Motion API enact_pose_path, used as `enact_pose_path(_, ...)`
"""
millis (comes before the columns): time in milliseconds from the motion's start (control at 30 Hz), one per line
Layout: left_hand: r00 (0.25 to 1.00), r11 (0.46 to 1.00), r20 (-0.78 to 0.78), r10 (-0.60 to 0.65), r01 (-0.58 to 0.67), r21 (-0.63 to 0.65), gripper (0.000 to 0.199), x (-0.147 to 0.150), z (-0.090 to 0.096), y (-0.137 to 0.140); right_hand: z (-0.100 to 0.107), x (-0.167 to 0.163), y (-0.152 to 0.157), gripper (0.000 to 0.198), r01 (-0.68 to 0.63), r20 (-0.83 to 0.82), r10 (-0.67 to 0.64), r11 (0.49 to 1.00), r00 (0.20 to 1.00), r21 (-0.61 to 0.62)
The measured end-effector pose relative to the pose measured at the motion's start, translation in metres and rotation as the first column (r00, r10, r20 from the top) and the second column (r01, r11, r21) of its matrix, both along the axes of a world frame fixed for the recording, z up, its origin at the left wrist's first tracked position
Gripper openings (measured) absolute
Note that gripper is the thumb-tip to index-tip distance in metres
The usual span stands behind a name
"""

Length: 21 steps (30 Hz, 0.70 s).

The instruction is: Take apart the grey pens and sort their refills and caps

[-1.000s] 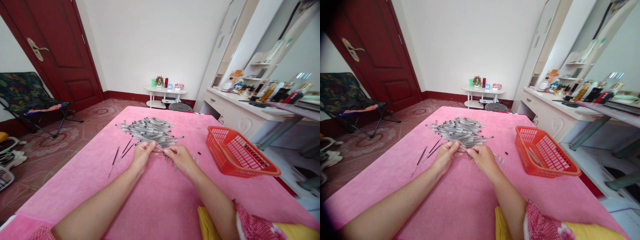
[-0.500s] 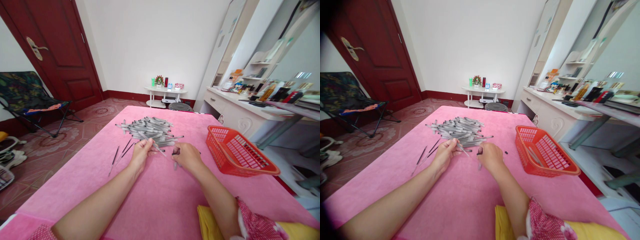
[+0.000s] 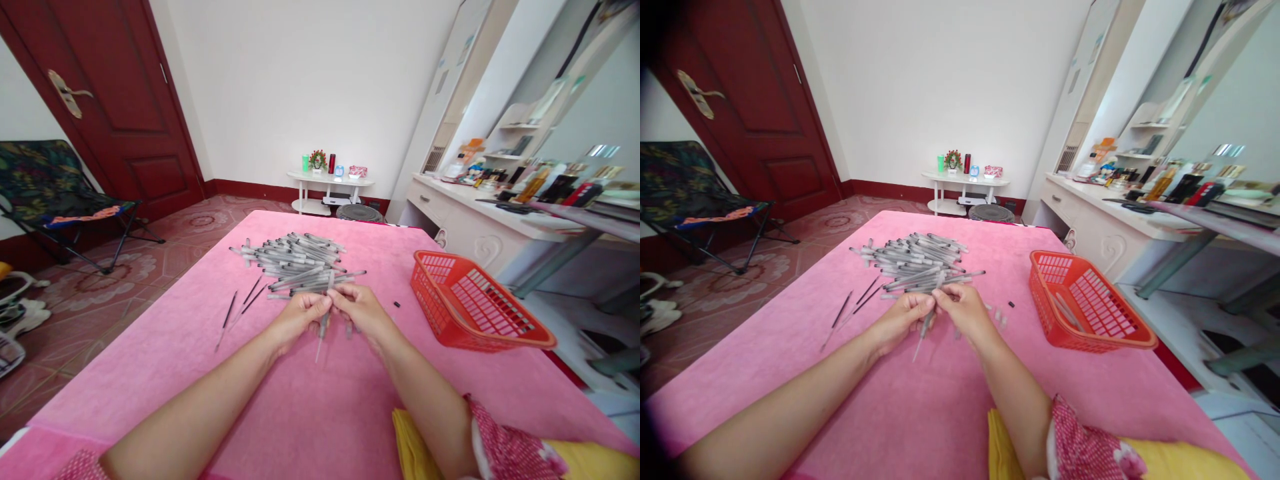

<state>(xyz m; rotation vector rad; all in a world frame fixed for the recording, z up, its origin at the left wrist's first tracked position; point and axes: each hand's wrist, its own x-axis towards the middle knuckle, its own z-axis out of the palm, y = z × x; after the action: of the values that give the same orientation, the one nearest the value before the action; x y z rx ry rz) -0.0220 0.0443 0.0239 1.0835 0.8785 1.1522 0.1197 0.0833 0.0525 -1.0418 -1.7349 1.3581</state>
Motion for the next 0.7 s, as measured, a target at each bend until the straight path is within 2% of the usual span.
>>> enact_pose_path(100,0.999,0.999,-0.035,-0.038,0.038,-0.010,0.042,0.001,0.001,-0.002,0.000,0.003,0.002,0.030,0.053,-0.145,-0.084,0.977,0.986,-0.204)
enact_pose_path(233,0.991,0.996,-0.103,-0.080,0.076,-0.042,0.040,-0.002,0.005,-0.003,0.006,0.014,0.012,0.031,0.200,-0.308,-0.303,0.925,0.902,-0.323)
enact_pose_path(433,0.967,0.995,-0.233,-0.101,0.098,-0.023,0.026,-0.007,0.014,-0.003,0.013,0.023,0.019,0.026,0.225,-0.406,-0.378,0.899,0.832,-0.376)
enact_pose_path(567,0.913,0.980,-0.358,-0.197,0.180,-0.081,0.023,-0.028,0.032,0.002,0.019,0.033,0.024,0.025,0.355,-0.470,-0.472,0.879,0.746,-0.319)
enact_pose_path(633,0.891,0.991,-0.435,-0.129,0.103,-0.083,0.021,-0.052,0.043,0.007,0.023,0.039,0.026,0.024,0.412,-0.489,-0.494,0.869,0.718,-0.274)
enact_pose_path(700,0.830,0.996,-0.557,0.023,-0.067,-0.059,0.017,-0.084,0.051,0.011,0.026,0.042,0.028,0.024,0.432,-0.498,-0.500,0.865,0.709,-0.254)
